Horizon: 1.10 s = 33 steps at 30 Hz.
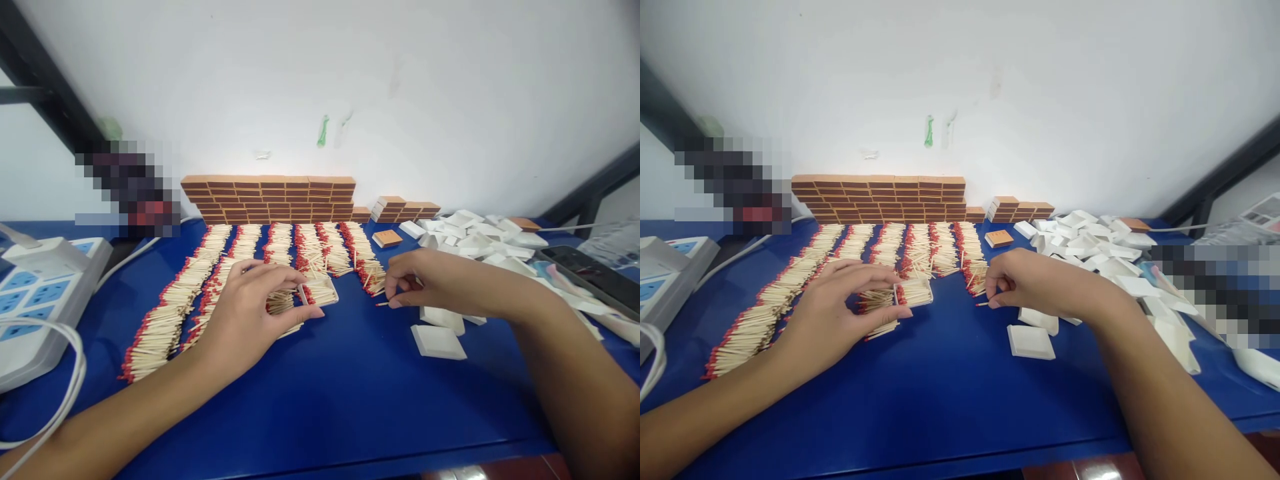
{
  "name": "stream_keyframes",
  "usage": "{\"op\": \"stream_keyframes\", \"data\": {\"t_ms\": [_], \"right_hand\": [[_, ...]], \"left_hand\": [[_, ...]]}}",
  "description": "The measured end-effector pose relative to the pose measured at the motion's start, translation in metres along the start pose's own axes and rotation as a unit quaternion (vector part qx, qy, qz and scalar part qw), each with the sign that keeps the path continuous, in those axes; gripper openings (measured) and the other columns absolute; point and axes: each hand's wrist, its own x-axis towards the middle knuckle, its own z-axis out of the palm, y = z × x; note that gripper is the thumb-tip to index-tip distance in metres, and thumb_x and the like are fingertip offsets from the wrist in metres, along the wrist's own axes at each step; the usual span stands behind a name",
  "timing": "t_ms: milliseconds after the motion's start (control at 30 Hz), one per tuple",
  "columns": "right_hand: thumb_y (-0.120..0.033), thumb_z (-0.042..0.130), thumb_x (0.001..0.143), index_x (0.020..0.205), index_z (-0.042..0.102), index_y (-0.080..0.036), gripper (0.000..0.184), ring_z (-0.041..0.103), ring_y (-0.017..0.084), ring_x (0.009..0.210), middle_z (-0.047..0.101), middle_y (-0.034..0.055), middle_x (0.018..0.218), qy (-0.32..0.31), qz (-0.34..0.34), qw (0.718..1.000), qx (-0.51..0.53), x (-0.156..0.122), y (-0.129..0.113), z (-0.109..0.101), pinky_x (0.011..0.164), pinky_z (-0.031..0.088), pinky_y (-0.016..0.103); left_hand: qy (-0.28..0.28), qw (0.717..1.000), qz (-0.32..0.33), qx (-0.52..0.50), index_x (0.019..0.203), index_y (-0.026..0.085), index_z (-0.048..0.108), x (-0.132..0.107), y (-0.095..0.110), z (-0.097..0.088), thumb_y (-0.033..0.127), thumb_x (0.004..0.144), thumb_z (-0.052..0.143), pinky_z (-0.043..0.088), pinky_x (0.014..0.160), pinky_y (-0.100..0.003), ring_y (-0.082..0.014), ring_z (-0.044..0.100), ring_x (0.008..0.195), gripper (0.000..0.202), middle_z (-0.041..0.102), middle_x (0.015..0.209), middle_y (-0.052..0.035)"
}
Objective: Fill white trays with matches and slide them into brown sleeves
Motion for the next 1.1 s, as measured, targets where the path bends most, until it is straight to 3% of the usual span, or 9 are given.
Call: {"op": "stream_keyframes", "data": {"t_ms": [233, 367, 533, 667, 800, 933, 1033, 1100], "right_hand": [[-0.034, 0.067, 0.095, 0.093, 0.076, -0.026, 0.012, 0.066, 0.021, 0.079, 0.075, 0.0036, 0.094, 0.028, -0.027, 0.999, -0.013, 0.003, -0.001, 0.002, 0.066, 0.048, 0.032], [-0.039, 0.073, 0.091, 0.094, 0.078, -0.025, 0.015, 0.066, 0.022, 0.081, 0.075, 0.0054, 0.094, 0.042, -0.019, 0.999, -0.015, 0.008, -0.001, 0.001, 0.067, 0.046, 0.032], [-0.035, 0.069, 0.093, 0.088, 0.077, -0.025, 0.014, 0.065, 0.021, 0.075, 0.074, 0.0049, 0.089, 0.032, -0.017, 0.999, -0.009, 0.006, 0.001, 0.002, 0.065, 0.044, 0.032], [-0.041, 0.069, 0.096, 0.091, 0.076, -0.025, 0.018, 0.066, 0.021, 0.078, 0.076, 0.005, 0.093, 0.032, -0.046, 0.998, 0.03, 0.002, -0.005, 0.002, 0.064, 0.045, 0.032], [-0.041, 0.068, 0.1, 0.09, 0.075, -0.025, 0.019, 0.061, 0.017, 0.073, 0.072, 0.0023, 0.085, 0.114, -0.122, 0.982, 0.085, 0.003, -0.03, 0.008, 0.062, 0.043, 0.03], [-0.034, 0.073, 0.1, 0.09, 0.074, -0.024, 0.014, 0.055, 0.014, 0.068, 0.064, -0.0005, 0.079, 0.215, -0.167, 0.955, 0.12, 0.012, -0.058, 0.03, 0.06, 0.042, 0.028], [-0.028, 0.073, 0.1, 0.094, 0.074, -0.023, 0.008, 0.056, 0.013, 0.071, 0.063, 0.0005, 0.085, 0.242, -0.194, 0.945, 0.106, 0.018, -0.065, 0.043, 0.063, 0.044, 0.027], [-0.031, 0.073, 0.1, 0.095, 0.075, -0.023, 0.01, 0.056, 0.013, 0.07, 0.063, 0.0009, 0.084, 0.256, -0.199, 0.941, 0.093, 0.018, -0.061, 0.041, 0.062, 0.044, 0.028]], "left_hand": [[0.004, 1.0, 0.006, 0.004, 0.106, 0.025, 0.072, -0.001, -0.001, 0.0, 0.053, 0.083, 0.089, 0.045, 0.101, -0.04, -0.0224, 0.076, 0.1, 0.041, 0.084, 0.106, 0.0026], [0.002, 1.0, 0.006, 0.003, 0.105, 0.025, 0.072, 0.001, 0.001, 0.0, 0.052, 0.082, 0.089, 0.044, 0.1, -0.039, -0.0214, 0.076, 0.098, 0.039, 0.084, 0.106, 0.0039], [0.002, 1.0, 0.009, -0.001, 0.106, 0.026, 0.072, 0.0, 0.0, 0.0, 0.052, 0.083, 0.089, 0.044, 0.101, -0.039, -0.0199, 0.076, 0.097, 0.038, 0.084, 0.106, 0.0052], [0.002, 1.0, 0.007, 0.002, 0.106, 0.025, 0.073, -0.001, -0.001, 0.0, 0.051, 0.082, 0.09, 0.044, 0.101, -0.04, -0.0207, 0.076, 0.098, 0.039, 0.084, 0.107, 0.0045], [-0.003, 1.0, 0.012, 0.004, 0.105, 0.025, 0.073, -0.001, 0.001, 0.0, 0.051, 0.083, 0.089, 0.044, 0.101, -0.04, -0.0215, 0.076, 0.1, 0.037, 0.084, 0.109, 0.0039], [-0.005, 1.0, 0.026, 0.0, 0.107, 0.026, 0.074, -0.002, 0.004, 0.002, 0.052, 0.084, 0.088, 0.045, 0.101, -0.04, -0.0226, 0.076, 0.102, 0.038, 0.084, 0.111, 0.0026], [-0.001, 0.999, 0.039, 0.003, 0.108, 0.026, 0.073, -0.003, 0.006, 0.002, 0.053, 0.084, 0.088, 0.044, 0.104, -0.041, -0.0235, 0.076, 0.106, 0.039, 0.084, 0.114, 0.0017], [0.001, 0.999, 0.04, 0.004, 0.108, 0.026, 0.073, -0.003, 0.006, 0.002, 0.052, 0.084, 0.088, 0.044, 0.105, -0.041, -0.0235, 0.076, 0.106, 0.039, 0.084, 0.114, 0.0018]]}}
